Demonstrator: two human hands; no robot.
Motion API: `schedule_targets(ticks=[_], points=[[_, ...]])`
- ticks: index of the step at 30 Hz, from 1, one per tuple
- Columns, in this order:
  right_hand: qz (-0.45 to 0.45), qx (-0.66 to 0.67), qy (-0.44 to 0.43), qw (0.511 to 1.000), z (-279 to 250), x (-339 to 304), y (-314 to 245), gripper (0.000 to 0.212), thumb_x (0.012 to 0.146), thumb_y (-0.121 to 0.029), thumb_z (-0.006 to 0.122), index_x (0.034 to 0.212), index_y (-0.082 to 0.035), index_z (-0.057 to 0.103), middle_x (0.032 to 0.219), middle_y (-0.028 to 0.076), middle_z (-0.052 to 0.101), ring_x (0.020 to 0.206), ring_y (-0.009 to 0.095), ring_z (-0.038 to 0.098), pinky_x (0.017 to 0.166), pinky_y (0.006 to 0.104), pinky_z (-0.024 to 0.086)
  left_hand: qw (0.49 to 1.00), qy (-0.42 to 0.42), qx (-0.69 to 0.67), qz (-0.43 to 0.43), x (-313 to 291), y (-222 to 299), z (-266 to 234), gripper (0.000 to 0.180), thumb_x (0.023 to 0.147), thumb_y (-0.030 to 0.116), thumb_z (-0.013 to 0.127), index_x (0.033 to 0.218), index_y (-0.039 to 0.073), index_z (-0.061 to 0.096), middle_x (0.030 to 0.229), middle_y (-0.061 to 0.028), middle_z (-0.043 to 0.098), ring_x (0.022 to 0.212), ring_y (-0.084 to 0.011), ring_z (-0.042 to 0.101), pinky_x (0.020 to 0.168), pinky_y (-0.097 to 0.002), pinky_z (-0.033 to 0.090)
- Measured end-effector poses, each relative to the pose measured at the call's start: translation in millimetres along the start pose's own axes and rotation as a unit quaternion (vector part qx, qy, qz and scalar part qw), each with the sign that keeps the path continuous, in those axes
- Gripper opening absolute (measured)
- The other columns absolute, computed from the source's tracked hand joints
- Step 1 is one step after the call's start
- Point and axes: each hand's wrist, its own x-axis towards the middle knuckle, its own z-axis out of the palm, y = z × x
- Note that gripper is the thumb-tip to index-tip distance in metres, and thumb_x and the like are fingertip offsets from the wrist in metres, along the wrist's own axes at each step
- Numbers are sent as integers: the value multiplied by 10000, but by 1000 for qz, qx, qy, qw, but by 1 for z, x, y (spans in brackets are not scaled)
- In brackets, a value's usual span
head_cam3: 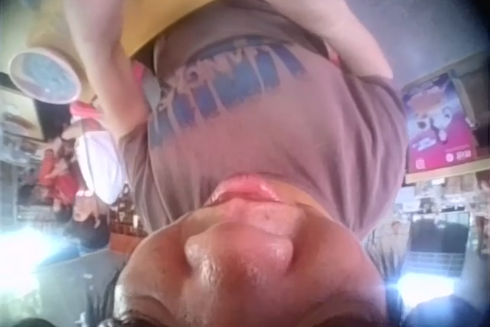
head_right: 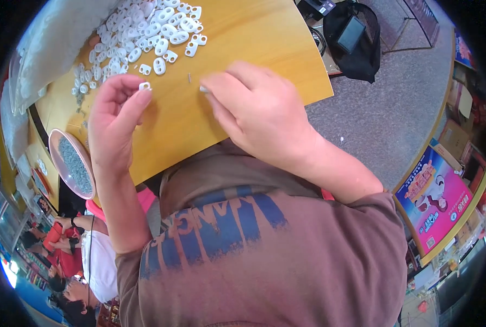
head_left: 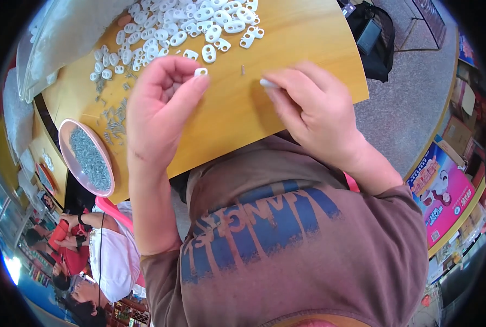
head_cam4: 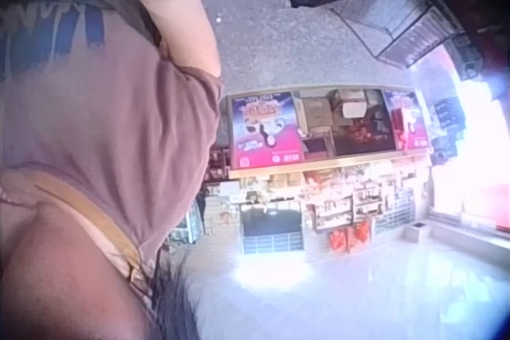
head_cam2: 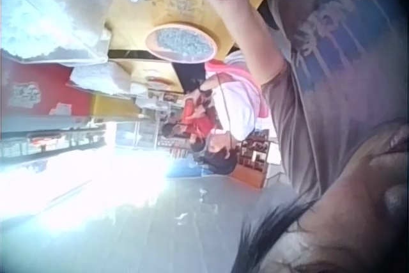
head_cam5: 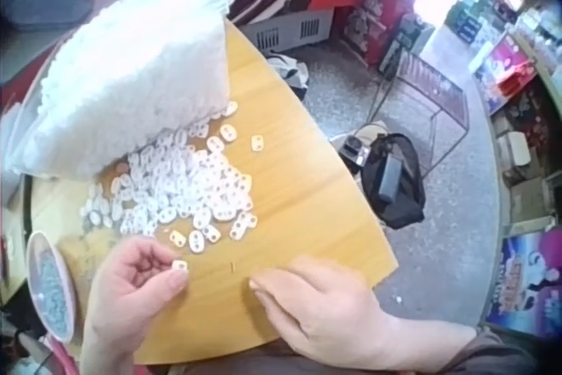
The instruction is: The recorder is manually assembling small white plastic components with metal pins or springs.
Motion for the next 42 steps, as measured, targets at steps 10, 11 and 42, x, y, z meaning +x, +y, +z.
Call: schedule_targets(ticks=[10, 11, 42], points=[[-12, -160, -26, 987, 0, 15, -11, 245, 687, -28, 613, 928, -51, 573, 787, 74, 548, 657, 207, 564, 572, 287, 453, 974, 37, -222, 18, -55, -30, -14, 169, 768, 23, 584, 917, -13, 512, 778, -38, 559, 577, -36, 452, 517, -146, 364], [-18, -165, -26, 986, 1, 16, -10, 245, 687, -28, 613, 928, -51, 573, 787, 74, 548, 657, 207, 564, 572, 287, 453, 973, 38, -227, 24, -60, -32, -14, 169, 768, 23, 584, 917, -13, 512, 778, -38, 559, 577, -36, 452, 517, -146, 364], [-84, 26, -123, 989, 27, 27, -52, 113, 745, 23, 572, 847, -6, 533, 821, 64, 578, 671, 122, 572, 606, 231, 461, 911, 29, -409, 53, -97, -52, -32, 172, 760, 47, 586, 904, -16, 519, 778, -67, 566, 546, -58, 444, 502, -170, 353]])
